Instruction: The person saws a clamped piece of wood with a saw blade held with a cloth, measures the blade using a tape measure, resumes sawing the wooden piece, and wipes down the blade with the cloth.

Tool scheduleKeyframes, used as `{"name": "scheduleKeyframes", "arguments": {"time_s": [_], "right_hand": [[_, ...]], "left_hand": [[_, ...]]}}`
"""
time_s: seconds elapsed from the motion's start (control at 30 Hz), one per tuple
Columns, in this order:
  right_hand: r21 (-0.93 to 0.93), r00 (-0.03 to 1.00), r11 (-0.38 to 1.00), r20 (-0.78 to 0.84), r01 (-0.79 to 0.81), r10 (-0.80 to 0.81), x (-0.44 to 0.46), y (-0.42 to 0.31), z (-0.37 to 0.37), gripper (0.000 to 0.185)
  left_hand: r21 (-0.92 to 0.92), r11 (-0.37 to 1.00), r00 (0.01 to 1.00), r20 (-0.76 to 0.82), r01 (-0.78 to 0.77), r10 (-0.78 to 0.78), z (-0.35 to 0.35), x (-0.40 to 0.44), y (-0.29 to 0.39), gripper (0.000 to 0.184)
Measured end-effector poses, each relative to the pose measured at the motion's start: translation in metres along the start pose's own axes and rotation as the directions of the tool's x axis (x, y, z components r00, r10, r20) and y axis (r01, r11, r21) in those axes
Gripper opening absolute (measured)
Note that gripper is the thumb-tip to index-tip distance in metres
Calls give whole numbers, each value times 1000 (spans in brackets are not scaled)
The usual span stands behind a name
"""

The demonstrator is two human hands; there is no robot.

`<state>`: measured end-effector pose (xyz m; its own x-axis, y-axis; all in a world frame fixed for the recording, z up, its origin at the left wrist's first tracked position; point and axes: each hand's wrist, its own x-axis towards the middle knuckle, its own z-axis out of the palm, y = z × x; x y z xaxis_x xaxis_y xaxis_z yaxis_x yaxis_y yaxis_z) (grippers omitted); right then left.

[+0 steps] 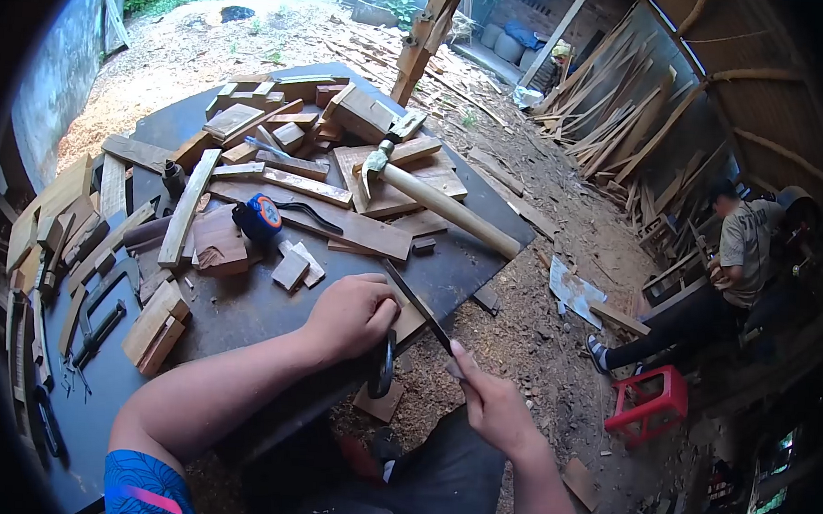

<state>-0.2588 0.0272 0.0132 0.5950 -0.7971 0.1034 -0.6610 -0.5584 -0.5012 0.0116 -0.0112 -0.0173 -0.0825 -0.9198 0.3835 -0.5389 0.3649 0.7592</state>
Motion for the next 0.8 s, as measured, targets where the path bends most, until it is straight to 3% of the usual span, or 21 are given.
{"name": "scheduleKeyframes", "arguments": {"time_s": [0.13,0.23,0.3,0.33,0.4,0.5,0.6,0.7,0.8], "right_hand": [[-84,996,995,-69,44,-50,-11,13,8,65],[59,992,994,-88,97,-92,35,2,11,67],[-145,996,988,71,-50,61,48,-11,8,66],[-137,996,989,66,-58,68,35,-7,6,66],[13,995,997,-74,70,-69,-5,8,2,69],[-92,990,989,-73,117,-124,-28,15,-7,70],[-86,996,993,-24,78,-81,20,10,7,72],[-157,1000,987,16,29,-26,56,-3,14,74],[-35,993,996,-83,86,-88,29,11,19,76]], "left_hand": [[21,999,999,-20,29,-29,2,2,4,26],[16,1000,1000,-6,20,-20,2,3,4,26],[-8,1000,1000,4,27,-27,0,1,4,26],[-4,1000,1000,15,25,-25,-1,1,7,26],[-31,999,1000,21,8,-8,-3,0,5,25],[27,1000,999,-43,9,-8,0,4,1,24],[71,997,1000,-13,10,-9,3,5,3,24],[-7,1000,1000,-10,9,-9,2,2,1,24],[-10,1000,1000,6,-4,4,-2,-1,4,23]]}}
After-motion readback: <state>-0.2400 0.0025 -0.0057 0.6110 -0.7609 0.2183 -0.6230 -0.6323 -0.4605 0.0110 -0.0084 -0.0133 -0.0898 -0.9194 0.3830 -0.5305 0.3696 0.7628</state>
